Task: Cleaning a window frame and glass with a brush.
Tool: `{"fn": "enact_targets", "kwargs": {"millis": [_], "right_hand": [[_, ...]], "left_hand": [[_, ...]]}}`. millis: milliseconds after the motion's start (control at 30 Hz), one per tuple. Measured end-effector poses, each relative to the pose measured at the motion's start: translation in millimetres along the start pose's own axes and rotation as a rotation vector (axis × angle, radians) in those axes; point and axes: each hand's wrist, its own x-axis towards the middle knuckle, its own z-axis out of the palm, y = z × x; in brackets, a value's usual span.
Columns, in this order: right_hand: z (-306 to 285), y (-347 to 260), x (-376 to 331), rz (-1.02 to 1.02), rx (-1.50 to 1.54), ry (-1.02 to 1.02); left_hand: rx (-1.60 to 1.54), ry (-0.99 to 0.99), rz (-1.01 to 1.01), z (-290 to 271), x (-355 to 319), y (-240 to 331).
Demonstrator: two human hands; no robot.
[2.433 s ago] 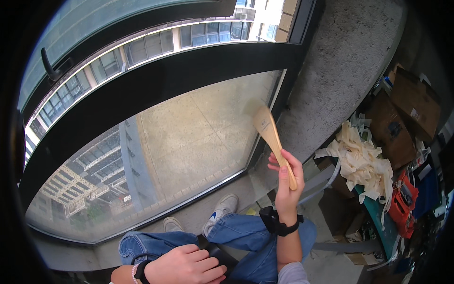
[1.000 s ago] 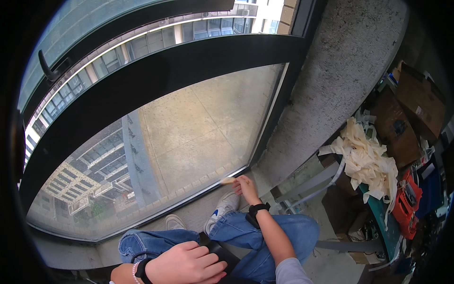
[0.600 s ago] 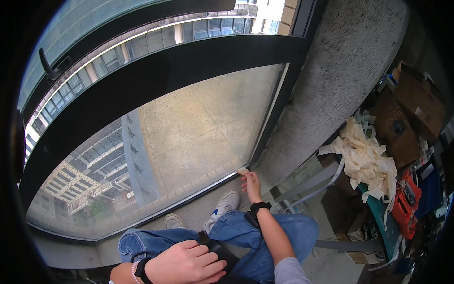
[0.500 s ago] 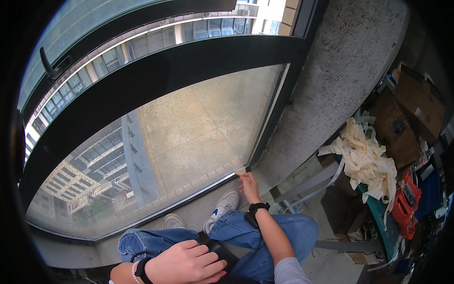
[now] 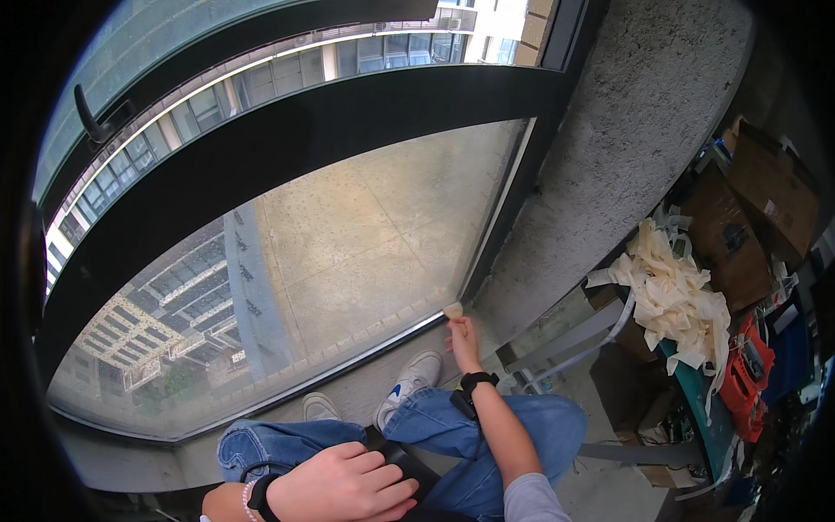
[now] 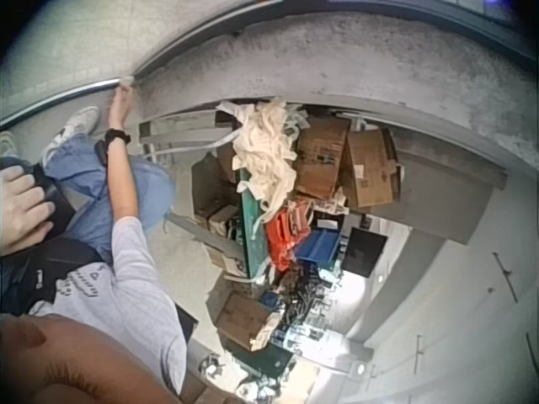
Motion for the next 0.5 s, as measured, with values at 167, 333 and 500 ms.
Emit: {"fn": "enact_targets", "kwargs": {"millis": [167, 333, 500], "right_hand": [[3, -2, -2, 0.169, 0.063, -0.295], [-1, -1, -1, 0.181, 0.132, -0.104], [0, -1, -2, 0.075, 0.079, 0.129]], "left_hand": [[-0.007, 0.001, 0.001, 1, 0, 0], [-0.01, -0.004, -0.007, 1, 0, 0], [-0.011, -0.019, -0.011, 0, 0, 0]]}}
